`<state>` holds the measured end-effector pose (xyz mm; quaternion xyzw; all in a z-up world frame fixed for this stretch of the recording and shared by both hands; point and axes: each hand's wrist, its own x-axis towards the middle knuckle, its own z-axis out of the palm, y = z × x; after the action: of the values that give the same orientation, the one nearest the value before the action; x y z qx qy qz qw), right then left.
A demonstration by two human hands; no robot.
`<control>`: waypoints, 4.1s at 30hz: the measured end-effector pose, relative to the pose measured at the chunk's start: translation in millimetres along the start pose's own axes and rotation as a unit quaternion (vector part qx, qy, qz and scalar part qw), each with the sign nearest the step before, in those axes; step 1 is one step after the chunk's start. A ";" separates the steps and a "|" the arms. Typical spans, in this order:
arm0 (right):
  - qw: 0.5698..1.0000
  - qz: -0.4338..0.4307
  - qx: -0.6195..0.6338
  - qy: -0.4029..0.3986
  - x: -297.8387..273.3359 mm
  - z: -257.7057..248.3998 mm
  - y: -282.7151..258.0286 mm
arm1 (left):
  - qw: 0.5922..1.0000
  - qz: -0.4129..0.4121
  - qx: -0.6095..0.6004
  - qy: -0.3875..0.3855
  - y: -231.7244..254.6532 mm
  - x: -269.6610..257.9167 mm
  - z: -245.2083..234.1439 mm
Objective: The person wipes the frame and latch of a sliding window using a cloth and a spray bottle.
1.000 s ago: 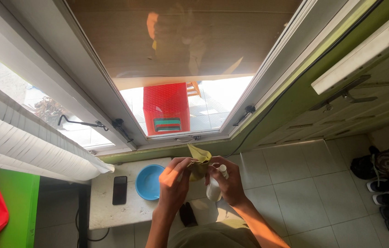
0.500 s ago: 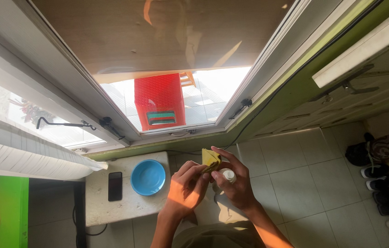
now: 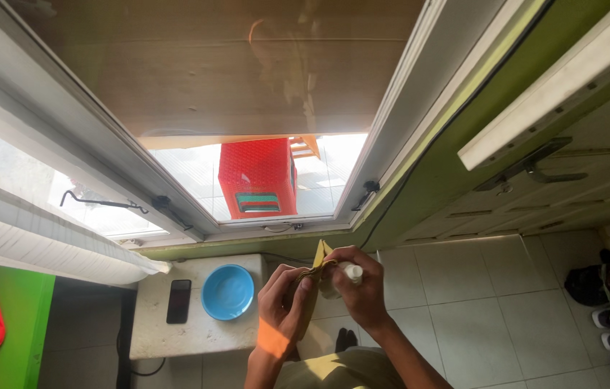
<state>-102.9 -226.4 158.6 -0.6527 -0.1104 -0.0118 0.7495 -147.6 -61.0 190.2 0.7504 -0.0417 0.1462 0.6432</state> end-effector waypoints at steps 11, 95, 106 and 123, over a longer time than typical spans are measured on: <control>0.999 0.001 0.014 -0.049 -0.9 -51.8 -13.7 | 0.991 -0.088 -0.002 0.102 19.9 -0.8 51.8; 0.982 0.016 -0.056 -0.179 -19.1 -132.0 -6.6 | 0.992 -0.066 0.099 -0.031 30.9 -55.9 106.2; 0.992 0.072 -0.019 -0.107 -8.7 -124.5 -20.7 | 0.998 -0.046 0.019 -0.028 21.1 -49.3 111.2; 0.962 0.094 -0.050 -0.253 -24.8 -48.5 34.3 | 0.979 0.113 0.100 0.139 -7.7 -44.4 32.5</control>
<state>-114.2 -272.0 114.6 -0.6785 -0.2337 0.2190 0.6611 -182.7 -97.1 166.6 0.7736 -0.0222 0.3244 0.5439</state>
